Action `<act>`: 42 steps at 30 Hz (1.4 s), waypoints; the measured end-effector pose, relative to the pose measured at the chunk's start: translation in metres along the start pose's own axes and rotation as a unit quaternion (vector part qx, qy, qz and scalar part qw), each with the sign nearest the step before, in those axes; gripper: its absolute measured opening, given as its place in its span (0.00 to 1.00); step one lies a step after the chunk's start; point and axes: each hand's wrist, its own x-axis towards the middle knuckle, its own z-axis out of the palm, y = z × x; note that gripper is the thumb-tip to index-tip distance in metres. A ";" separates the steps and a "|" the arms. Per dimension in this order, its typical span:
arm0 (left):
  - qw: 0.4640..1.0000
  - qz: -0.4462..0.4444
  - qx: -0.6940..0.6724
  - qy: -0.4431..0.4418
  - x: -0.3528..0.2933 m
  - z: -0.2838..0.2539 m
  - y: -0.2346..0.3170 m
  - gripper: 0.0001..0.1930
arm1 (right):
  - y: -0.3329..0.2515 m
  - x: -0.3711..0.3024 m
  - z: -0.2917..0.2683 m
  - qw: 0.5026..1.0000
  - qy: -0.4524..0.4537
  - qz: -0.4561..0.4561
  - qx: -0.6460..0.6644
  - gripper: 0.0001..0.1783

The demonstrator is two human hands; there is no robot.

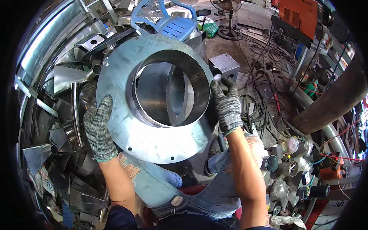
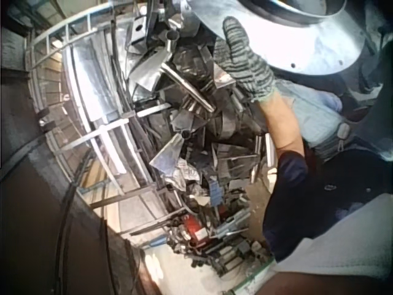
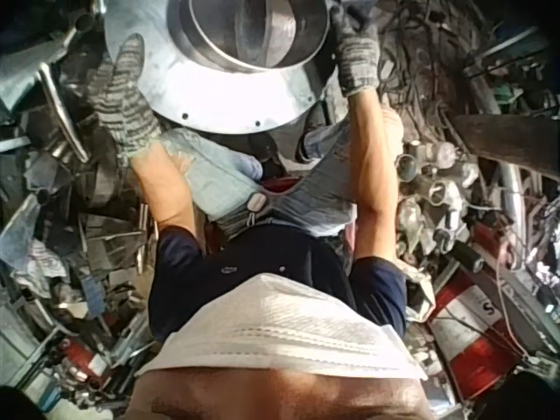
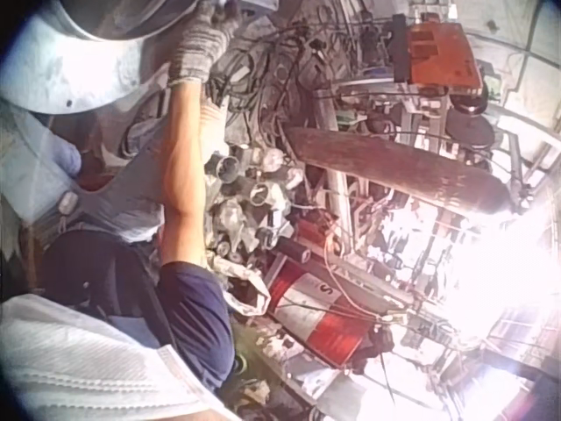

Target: Welding a metal pipe to a circular flange and assembling metal components in a workshop.

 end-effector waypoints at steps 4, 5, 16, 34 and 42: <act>0.994 0.055 0.085 -0.032 0.007 0.003 0.001 0.17 | -0.043 -0.036 0.007 0.968 0.073 -0.239 -0.016 0.23; 0.985 0.098 0.131 -0.048 0.008 0.005 0.006 0.18 | -0.039 -0.045 0.002 0.957 0.020 -0.290 -0.019 0.18; 0.980 0.000 -0.028 -0.195 -0.024 0.108 0.056 0.08 | 0.037 -0.071 0.037 0.899 -0.274 -0.063 -0.335 0.19; 0.983 -0.170 -0.071 0.017 0.000 0.149 -0.083 0.24 | 0.037 -0.042 0.024 0.868 -0.121 -0.182 -0.446 0.25; 0.915 -0.385 0.026 -0.119 -0.036 0.211 -0.180 0.41 | 0.034 -0.003 -0.018 0.853 -0.147 -0.129 -0.484 0.30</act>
